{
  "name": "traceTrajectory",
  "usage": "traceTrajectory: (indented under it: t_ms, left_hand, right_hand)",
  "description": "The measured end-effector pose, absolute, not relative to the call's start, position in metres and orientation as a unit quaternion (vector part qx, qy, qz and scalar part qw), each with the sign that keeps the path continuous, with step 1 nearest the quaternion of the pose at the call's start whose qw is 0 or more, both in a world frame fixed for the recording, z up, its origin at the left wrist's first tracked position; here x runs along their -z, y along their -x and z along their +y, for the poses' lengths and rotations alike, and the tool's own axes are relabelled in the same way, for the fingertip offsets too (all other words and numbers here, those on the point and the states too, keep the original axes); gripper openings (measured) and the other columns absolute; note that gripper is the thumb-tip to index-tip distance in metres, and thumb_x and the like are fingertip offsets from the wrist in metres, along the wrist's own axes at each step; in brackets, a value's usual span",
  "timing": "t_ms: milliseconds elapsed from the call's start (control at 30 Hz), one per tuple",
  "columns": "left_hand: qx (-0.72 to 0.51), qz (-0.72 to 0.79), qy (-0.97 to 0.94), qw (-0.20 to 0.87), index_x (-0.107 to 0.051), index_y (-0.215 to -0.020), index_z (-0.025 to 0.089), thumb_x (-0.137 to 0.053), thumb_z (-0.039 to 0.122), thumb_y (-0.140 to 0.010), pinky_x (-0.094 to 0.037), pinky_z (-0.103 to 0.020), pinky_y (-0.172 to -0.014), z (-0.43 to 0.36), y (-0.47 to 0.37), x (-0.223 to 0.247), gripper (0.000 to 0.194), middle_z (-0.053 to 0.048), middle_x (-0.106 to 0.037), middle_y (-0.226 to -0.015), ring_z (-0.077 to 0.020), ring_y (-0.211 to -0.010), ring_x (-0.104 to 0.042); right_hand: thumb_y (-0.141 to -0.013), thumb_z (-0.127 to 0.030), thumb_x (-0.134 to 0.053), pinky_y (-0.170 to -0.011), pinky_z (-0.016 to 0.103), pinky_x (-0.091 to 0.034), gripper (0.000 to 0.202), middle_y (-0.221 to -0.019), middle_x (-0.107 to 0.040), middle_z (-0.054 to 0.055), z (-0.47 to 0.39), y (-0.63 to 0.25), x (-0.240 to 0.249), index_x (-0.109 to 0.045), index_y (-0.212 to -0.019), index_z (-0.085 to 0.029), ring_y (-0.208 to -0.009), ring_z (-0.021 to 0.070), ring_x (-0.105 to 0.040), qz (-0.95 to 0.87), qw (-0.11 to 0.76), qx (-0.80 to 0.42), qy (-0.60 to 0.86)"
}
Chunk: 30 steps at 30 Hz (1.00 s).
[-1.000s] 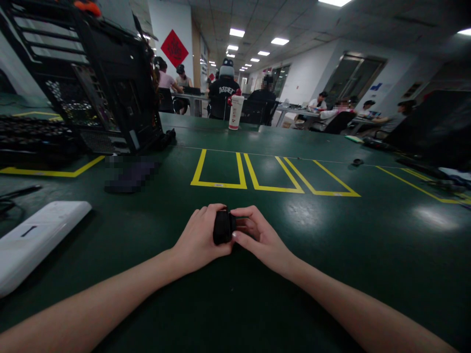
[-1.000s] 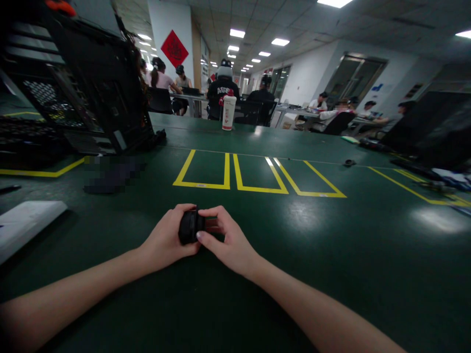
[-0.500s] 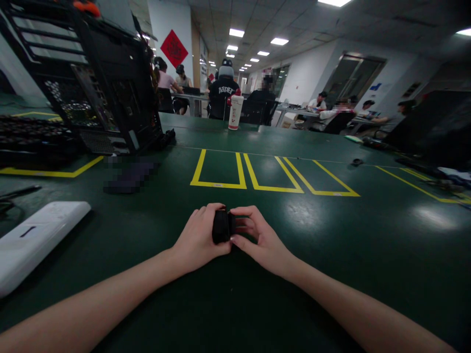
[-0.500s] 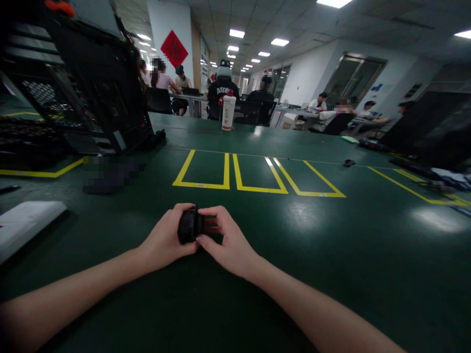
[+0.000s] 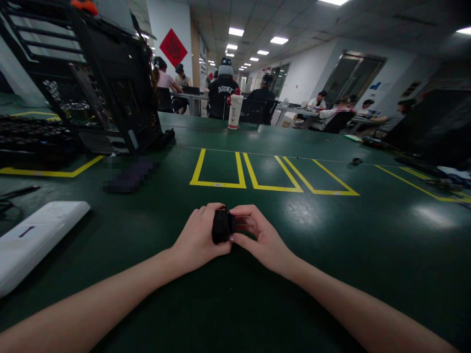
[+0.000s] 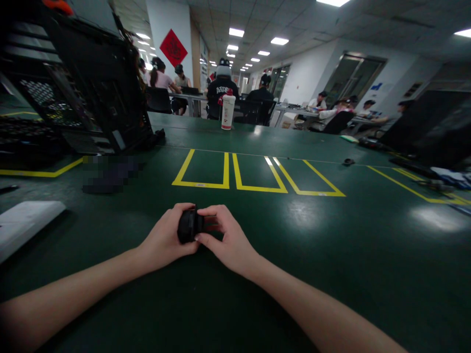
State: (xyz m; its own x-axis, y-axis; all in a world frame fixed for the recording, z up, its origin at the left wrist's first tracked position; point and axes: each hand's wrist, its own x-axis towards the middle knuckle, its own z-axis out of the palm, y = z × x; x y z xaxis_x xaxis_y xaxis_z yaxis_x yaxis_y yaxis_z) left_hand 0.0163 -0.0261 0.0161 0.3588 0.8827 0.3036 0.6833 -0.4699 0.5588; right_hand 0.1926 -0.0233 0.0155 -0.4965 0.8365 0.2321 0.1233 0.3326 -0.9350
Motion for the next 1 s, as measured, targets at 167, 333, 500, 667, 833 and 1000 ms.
traceTrajectory:
  t_ms: [167, 333, 500, 667, 833, 1000]
  left_hand:
    - [-0.289, 0.48, -0.811, 0.169, -0.037, -0.109, 0.017, -0.061, 0.032, -0.068, -0.046, -0.04, -0.072, -0.026, -0.016, -0.016, 0.05, -0.008, -0.053, -0.1, -0.0227, -0.086, -0.054]
    - [-0.286, 0.48, -0.812, 0.169, -0.037, -0.11, 0.017, -0.062, 0.031, -0.068, -0.046, -0.038, -0.072, -0.026, -0.017, -0.016, 0.051, -0.008, -0.053, -0.1, -0.0224, -0.086, -0.054]
    - [-0.296, 0.495, -0.801, 0.161, -0.037, -0.109, 0.014, -0.063, 0.03, -0.066, -0.046, -0.039, -0.072, -0.025, -0.017, -0.015, 0.052, -0.009, -0.053, -0.099, -0.0226, -0.085, -0.054]
    - [-0.286, 0.477, -0.815, 0.163, -0.038, -0.109, 0.015, -0.062, 0.033, -0.068, -0.046, -0.039, -0.07, -0.026, -0.016, -0.016, 0.05, -0.008, -0.054, -0.097, -0.0224, -0.083, -0.055]
    - [-0.265, 0.463, -0.832, 0.153, -0.039, -0.11, 0.017, -0.061, 0.034, -0.07, -0.045, -0.039, -0.071, -0.028, -0.016, -0.015, 0.048, -0.009, -0.054, -0.101, -0.0235, -0.085, -0.055]
    - [-0.263, 0.453, -0.838, 0.153, -0.038, -0.116, 0.017, -0.06, 0.039, -0.071, -0.043, -0.041, -0.076, -0.029, -0.017, -0.014, 0.055, -0.01, -0.054, -0.106, -0.0246, -0.09, -0.053]
  right_hand:
    - [-0.077, -0.017, -0.057, -0.089, 0.037, -0.046, 0.024, -0.107, -0.047, 0.002, -0.022, -0.19, -0.014, -0.05, -0.098, -0.025, -0.102, 0.0167, -0.051, -0.692, 0.408, -0.502, 0.321]
    - [-0.073, -0.009, -0.058, -0.098, 0.037, -0.039, 0.041, -0.112, -0.043, 0.002, -0.023, -0.189, -0.014, -0.046, -0.107, -0.027, -0.111, 0.017, -0.045, -0.711, 0.416, -0.464, 0.325]
    - [-0.071, -0.007, -0.059, -0.101, 0.036, -0.036, 0.04, -0.112, -0.04, 0.003, -0.022, -0.193, -0.014, -0.049, -0.105, -0.026, -0.113, 0.0169, -0.042, -0.73, 0.44, -0.385, 0.354]
    - [-0.071, -0.014, -0.062, -0.093, 0.039, -0.043, 0.036, -0.109, -0.05, 0.003, -0.014, -0.196, -0.013, -0.047, -0.104, -0.023, -0.108, 0.0176, -0.049, -0.666, 0.393, -0.527, 0.352]
    - [-0.067, -0.017, -0.067, -0.093, 0.04, -0.042, 0.032, -0.099, -0.057, 0.002, -0.014, -0.192, -0.013, -0.053, -0.095, -0.018, -0.1, 0.0175, -0.055, -0.623, 0.38, -0.586, 0.353]
    - [-0.065, -0.016, -0.068, -0.088, 0.039, -0.044, 0.033, -0.1, -0.056, 0.002, -0.015, -0.192, -0.01, -0.053, -0.094, -0.02, -0.098, 0.0176, -0.054, -0.547, 0.366, -0.653, 0.374]
